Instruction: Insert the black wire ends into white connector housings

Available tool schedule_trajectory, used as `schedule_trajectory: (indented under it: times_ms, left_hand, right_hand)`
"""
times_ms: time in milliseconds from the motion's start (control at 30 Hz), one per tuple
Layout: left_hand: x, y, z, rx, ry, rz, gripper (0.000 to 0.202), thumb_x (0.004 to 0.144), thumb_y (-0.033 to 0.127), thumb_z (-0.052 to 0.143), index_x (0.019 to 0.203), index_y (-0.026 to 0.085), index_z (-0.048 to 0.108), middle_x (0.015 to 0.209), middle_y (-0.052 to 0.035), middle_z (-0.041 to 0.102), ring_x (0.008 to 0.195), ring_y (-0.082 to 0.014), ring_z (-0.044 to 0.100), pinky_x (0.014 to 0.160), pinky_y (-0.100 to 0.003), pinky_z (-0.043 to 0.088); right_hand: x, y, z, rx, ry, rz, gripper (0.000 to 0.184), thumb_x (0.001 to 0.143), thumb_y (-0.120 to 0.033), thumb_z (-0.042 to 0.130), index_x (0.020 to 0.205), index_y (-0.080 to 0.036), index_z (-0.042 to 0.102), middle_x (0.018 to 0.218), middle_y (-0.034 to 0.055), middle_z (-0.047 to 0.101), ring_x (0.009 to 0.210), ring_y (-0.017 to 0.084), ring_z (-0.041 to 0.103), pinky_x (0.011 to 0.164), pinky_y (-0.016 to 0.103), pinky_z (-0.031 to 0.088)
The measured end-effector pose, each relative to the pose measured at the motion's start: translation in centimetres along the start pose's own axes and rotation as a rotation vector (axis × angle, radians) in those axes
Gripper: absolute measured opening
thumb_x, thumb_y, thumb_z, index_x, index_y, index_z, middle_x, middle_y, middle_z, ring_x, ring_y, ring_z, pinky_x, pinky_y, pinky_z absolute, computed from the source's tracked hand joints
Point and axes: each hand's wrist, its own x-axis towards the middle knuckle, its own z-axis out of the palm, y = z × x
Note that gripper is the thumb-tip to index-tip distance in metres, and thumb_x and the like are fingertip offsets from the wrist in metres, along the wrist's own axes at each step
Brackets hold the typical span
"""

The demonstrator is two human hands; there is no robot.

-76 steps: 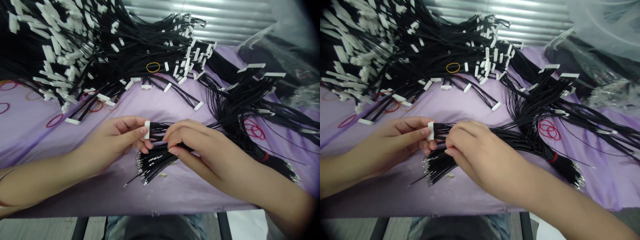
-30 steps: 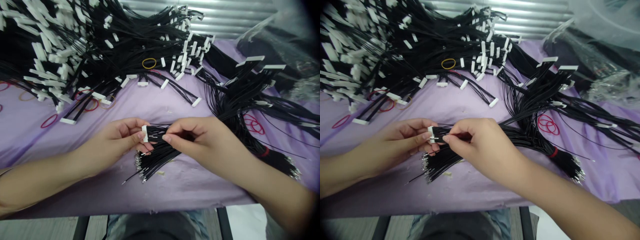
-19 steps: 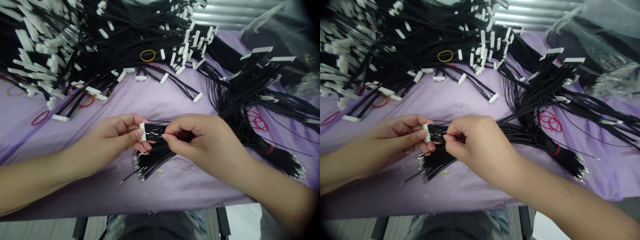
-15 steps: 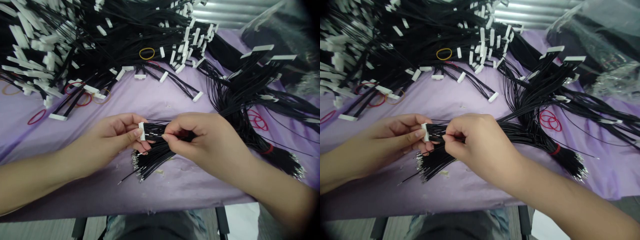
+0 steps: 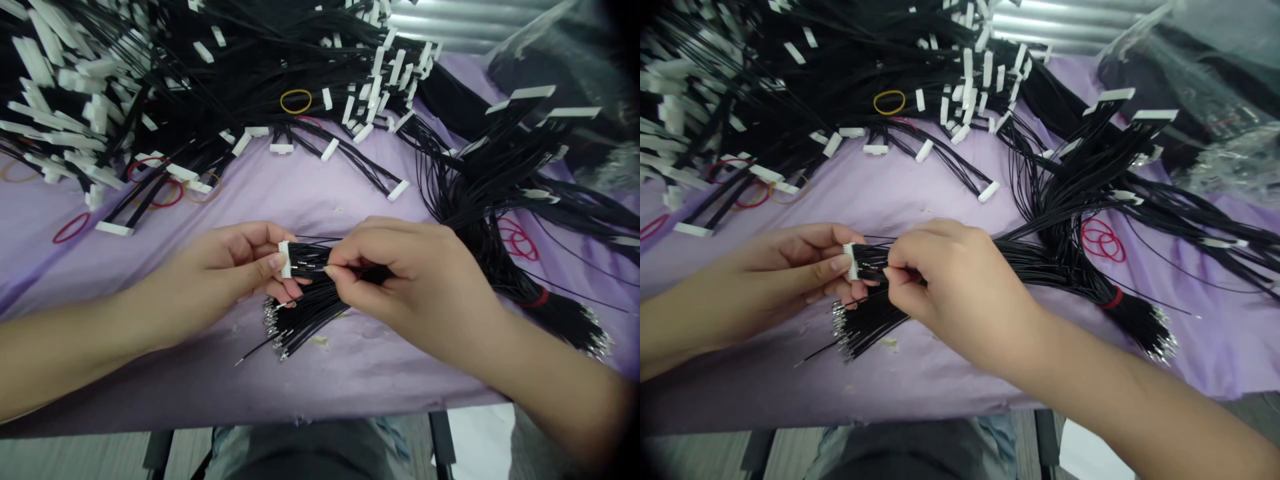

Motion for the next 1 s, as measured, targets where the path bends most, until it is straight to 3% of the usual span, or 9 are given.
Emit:
schedule_trajectory:
  times_ms: [367, 733, 1000]
  left_hand:
    - [0.24, 0.20, 0.03, 0.047, 0.001, 0.007, 0.013, 0.092, 0.007, 0.052, 0.091, 0.014, 0.063, 0.075, 0.0020, 0.068, 0.068, -0.0074, 0.065, 0.066, -0.012, 0.056]
    - [0.44, 0.04, 0.13, 0.029, -0.003, 0.026, 0.013, 0.091, 0.006, 0.052, 0.090, 0.012, 0.063, 0.073, -0.0003, 0.070, 0.067, -0.0083, 0.067, 0.065, -0.012, 0.057]
    - [0.28, 0.03, 0.12, 0.045, 0.006, 0.041, 0.014, 0.091, 0.004, 0.050, 0.092, 0.011, 0.062, 0.073, -0.0006, 0.070, 0.066, -0.0087, 0.068, 0.064, -0.013, 0.057]
  right_hand:
    - [0.22, 0.16, 0.91, 0.003, 0.010, -0.024, 0.016, 0.079, -0.009, 0.063, 0.065, -0.015, 0.059, 0.061, -0.0029, 0.056, 0.058, 0.007, 0.049, 0.054, 0.022, 0.036]
    - [0.28, -0.35, 0.70, 0.111, -0.039, 0.116, 0.014, 0.080, -0.009, 0.062, 0.066, -0.014, 0.064, 0.060, -0.0032, 0.057, 0.057, 0.006, 0.050, 0.056, 0.021, 0.036]
    - [0.53, -0.18, 0.63, 0.172, -0.080, 0.131, 0.015, 0.079, -0.009, 0.062, 0.065, -0.014, 0.065, 0.059, -0.0049, 0.057, 0.055, 0.003, 0.048, 0.055, 0.019, 0.036]
